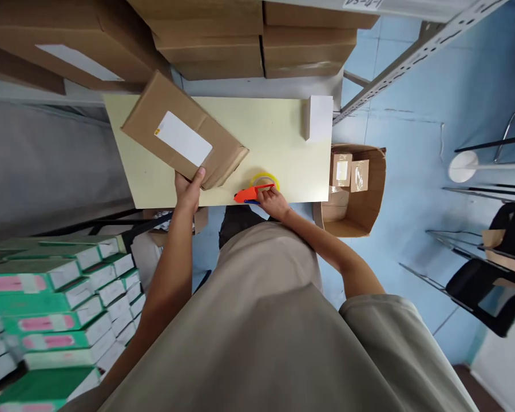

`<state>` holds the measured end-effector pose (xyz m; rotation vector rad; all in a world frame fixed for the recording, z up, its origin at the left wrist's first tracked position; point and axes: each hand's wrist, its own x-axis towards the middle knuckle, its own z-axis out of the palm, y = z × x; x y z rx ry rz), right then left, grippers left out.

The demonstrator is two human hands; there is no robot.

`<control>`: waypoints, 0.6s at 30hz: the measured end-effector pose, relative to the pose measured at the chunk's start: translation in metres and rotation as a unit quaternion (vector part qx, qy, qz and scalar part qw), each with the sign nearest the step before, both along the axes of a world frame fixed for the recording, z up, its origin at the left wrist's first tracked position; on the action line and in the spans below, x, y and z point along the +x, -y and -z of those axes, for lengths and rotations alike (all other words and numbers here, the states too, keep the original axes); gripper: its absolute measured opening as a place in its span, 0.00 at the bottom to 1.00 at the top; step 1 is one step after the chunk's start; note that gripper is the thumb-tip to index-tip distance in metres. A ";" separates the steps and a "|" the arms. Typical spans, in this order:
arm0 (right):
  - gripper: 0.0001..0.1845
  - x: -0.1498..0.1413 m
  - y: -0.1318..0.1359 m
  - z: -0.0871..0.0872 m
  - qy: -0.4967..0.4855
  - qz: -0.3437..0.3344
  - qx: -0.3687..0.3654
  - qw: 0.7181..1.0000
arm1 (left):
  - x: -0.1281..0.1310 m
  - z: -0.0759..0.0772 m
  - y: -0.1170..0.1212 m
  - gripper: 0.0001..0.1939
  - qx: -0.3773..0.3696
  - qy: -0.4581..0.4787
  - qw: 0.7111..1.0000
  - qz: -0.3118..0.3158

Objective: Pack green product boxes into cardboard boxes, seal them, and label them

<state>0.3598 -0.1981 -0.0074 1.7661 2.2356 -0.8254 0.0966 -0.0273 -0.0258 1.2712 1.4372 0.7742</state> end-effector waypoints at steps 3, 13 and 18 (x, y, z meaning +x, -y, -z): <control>0.31 0.050 0.030 -0.007 0.036 0.045 -0.027 0.998 | 0.001 0.005 0.000 0.62 -0.005 0.003 1.000 -0.003; 0.38 0.148 -0.056 0.005 0.107 0.186 0.091 0.972 | 0.000 -0.013 -0.003 0.57 -0.022 -0.043 0.998 0.038; 0.42 0.119 -0.118 0.023 0.095 0.167 0.149 0.970 | -0.006 -0.030 -0.008 0.53 -0.041 -0.043 0.993 0.107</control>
